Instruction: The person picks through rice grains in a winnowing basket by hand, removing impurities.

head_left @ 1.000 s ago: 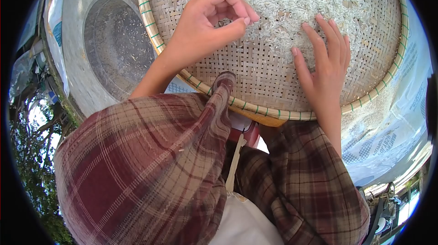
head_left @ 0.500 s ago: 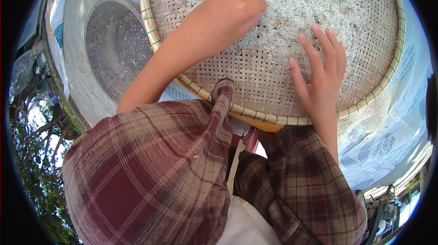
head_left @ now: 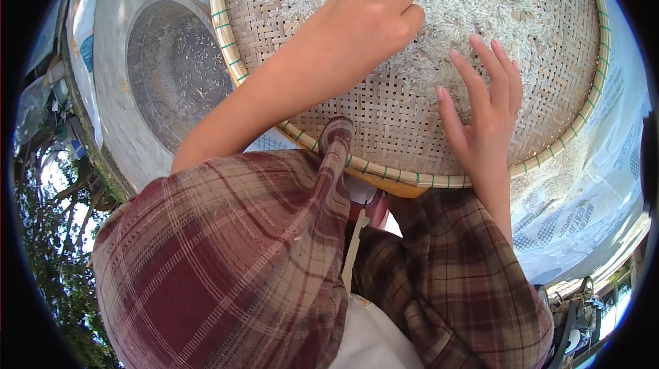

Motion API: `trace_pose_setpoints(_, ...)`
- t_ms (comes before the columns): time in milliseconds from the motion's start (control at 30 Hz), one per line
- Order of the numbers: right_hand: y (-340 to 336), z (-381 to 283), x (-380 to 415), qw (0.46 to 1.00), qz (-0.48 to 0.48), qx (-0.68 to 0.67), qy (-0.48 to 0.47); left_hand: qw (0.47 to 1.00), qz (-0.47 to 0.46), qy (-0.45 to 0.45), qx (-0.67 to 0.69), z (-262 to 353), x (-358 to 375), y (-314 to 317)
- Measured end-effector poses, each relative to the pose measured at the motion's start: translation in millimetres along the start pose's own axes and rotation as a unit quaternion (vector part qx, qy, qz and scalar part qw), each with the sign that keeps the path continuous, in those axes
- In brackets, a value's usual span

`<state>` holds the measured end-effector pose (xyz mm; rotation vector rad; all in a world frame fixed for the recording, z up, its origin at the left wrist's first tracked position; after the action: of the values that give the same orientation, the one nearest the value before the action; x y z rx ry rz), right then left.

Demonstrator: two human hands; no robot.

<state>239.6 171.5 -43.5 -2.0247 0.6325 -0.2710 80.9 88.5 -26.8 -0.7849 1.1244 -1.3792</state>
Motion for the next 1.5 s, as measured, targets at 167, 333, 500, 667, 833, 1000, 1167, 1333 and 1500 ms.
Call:
trace_pose_setpoints(167, -4, -3, -14, 1.0, 0.015, -0.015, -0.021, 0.999, 0.023, -0.017, 0.046, 1, 3, -3)
trace_pose_setpoints(333, -1, -16, -28, 0.991, -0.081, 0.086, -0.061, 0.973, 0.04, -0.094, 0.206, -11, 20, -14)
trace_pose_setpoints(500, 14, -11, -21, 0.987, -0.108, 0.101, -0.065, 0.796, 0.043, -0.305, 0.521, -14, 36, -14)
trace_pose_setpoints(667, 13, -9, -18, 0.988, -0.09, 0.107, -0.061, 0.741, 0.075, -0.305, 0.593, -14, 41, -10)
trace_pose_setpoints(833, 13, -8, -16, 0.99, -0.078, 0.106, -0.054, 0.694, 0.092, -0.335, 0.631, -11, 46, -11)
trace_pose_setpoints(1000, 14, -8, -17, 0.991, -0.071, 0.101, -0.051, 0.613, 0.143, -0.354, 0.692, -14, 53, -11)
trace_pose_setpoints(1167, 14, -8, -18, 0.992, -0.069, 0.099, -0.049, 0.593, 0.159, -0.348, 0.709, -17, 57, -12)
trace_pose_setpoints(1333, 14, -8, -18, 0.992, -0.07, 0.098, -0.044, 0.564, 0.179, -0.348, 0.727, -16, 64, -8)
trace_pose_setpoints(1500, 14, -9, -18, 0.993, -0.067, 0.089, -0.045, 0.561, 0.2, -0.361, 0.718, -16, 65, -10)
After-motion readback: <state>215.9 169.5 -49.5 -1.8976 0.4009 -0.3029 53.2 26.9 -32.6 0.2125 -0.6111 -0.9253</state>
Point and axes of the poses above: each hand's wrist, its own x-axis away from the middle knuckle, its own y-axis out of the palm, z = x × y, the point moved 3 cm from there along -x, towards the middle knuckle, and after that the axes turned 12 degrees about y, right-handed, at the moved point
